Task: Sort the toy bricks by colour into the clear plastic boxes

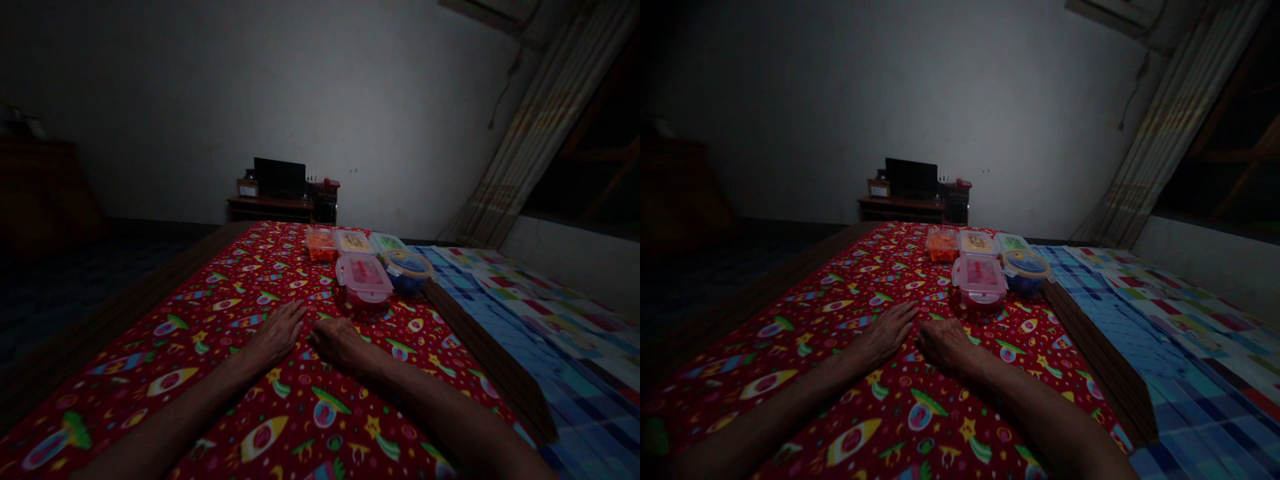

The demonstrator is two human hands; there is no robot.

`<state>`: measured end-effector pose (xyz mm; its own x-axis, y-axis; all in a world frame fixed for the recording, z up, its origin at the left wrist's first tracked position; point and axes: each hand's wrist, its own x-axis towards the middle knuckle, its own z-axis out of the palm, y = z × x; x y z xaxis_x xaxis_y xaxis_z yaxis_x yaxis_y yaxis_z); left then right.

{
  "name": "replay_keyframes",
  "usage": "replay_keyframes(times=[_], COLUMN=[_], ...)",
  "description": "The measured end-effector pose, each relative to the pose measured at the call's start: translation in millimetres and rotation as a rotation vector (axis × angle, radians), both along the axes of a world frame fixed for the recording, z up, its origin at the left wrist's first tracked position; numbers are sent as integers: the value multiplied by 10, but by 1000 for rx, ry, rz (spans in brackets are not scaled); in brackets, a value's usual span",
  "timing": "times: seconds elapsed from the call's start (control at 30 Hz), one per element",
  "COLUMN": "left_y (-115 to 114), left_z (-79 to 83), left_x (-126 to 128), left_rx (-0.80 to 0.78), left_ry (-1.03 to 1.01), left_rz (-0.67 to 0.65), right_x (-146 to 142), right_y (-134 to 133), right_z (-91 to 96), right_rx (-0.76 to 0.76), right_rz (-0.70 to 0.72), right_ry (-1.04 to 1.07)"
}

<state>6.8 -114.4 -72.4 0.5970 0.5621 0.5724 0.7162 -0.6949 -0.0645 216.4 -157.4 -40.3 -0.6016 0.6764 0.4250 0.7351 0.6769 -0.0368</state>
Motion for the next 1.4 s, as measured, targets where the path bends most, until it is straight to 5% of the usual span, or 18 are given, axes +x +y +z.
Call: replay_keyframes(times=[0.53,1.4], left_y=[-71,-51], left_z=[127,100], left_x=[41,25], left_rx=[-45,-47], left_ry=[26,24], left_rz=[20,20], right_x=[-1,-8], right_y=[8,15], right_z=[-18,-15], right_rx=[-8,0], right_rz=[31,14], right_ry=[34,25])
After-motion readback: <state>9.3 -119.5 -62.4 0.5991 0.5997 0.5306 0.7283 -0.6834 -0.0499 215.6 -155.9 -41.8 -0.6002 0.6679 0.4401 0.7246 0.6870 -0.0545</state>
